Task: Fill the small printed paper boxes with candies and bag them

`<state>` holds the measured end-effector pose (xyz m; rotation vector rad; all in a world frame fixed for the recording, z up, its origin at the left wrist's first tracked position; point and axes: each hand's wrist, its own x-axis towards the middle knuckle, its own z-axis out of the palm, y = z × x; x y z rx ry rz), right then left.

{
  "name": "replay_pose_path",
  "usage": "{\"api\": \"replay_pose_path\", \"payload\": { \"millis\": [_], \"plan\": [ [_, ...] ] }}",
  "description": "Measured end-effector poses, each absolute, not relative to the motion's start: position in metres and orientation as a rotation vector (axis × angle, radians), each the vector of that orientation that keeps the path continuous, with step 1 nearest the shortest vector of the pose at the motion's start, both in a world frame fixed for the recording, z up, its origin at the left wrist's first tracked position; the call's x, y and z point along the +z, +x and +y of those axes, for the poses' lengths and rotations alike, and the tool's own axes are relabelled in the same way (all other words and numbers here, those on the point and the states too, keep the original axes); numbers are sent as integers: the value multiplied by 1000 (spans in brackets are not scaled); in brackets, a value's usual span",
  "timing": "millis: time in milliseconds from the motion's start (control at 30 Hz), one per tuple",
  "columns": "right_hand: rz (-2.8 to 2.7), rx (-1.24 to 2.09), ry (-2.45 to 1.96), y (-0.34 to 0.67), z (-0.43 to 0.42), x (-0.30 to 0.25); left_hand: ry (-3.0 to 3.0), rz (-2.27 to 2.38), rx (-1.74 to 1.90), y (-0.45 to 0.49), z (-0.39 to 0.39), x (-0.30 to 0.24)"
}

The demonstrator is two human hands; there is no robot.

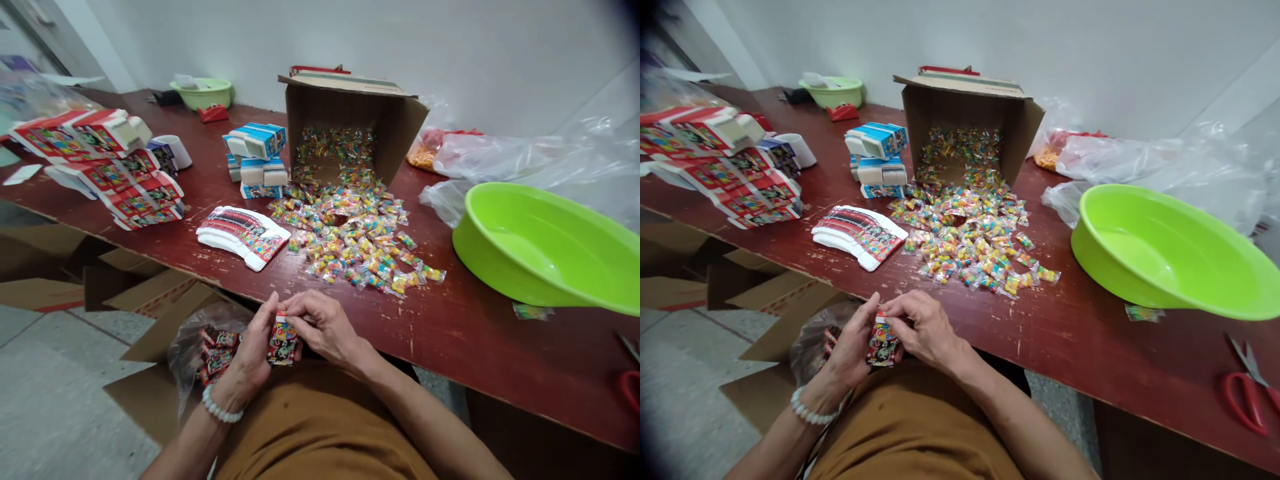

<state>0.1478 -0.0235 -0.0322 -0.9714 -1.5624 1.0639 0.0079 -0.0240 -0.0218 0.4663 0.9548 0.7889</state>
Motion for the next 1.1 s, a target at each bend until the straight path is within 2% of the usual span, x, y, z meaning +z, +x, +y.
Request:
{"api": "replay_pose_path", "payload": {
  "millis": [67, 200, 300, 500, 733, 867, 967, 1100],
  "plan": [
    [-1548, 1039, -976, 146, -26, -33, 445, 934, 790, 8, -23, -22],
    [-1313, 1438, -1065, 147, -21, -32, 514, 870, 756, 6, -24, -25],
    [-1276, 1544, -1102, 148, -16, -31, 575, 882, 747, 3, -25, -26],
    [-1603, 1115, -1001, 147, -23, -34, 441, 918, 791, 2, -23, -32],
    [-1797, 1021, -920, 134, -26, -35, 442, 907, 909, -11, -24, -40],
    [-1893, 971, -1098, 123, 18, -33, 584, 1076, 1051, -45, -36, -52],
    [-1895, 693, -1325, 116, 71, -30, 678, 1325, 1071, -81, -45, -78],
    [-1970, 622, -1600, 106, 122, -28, 921, 1773, 897, -122, -53, -122]
  ]
}}
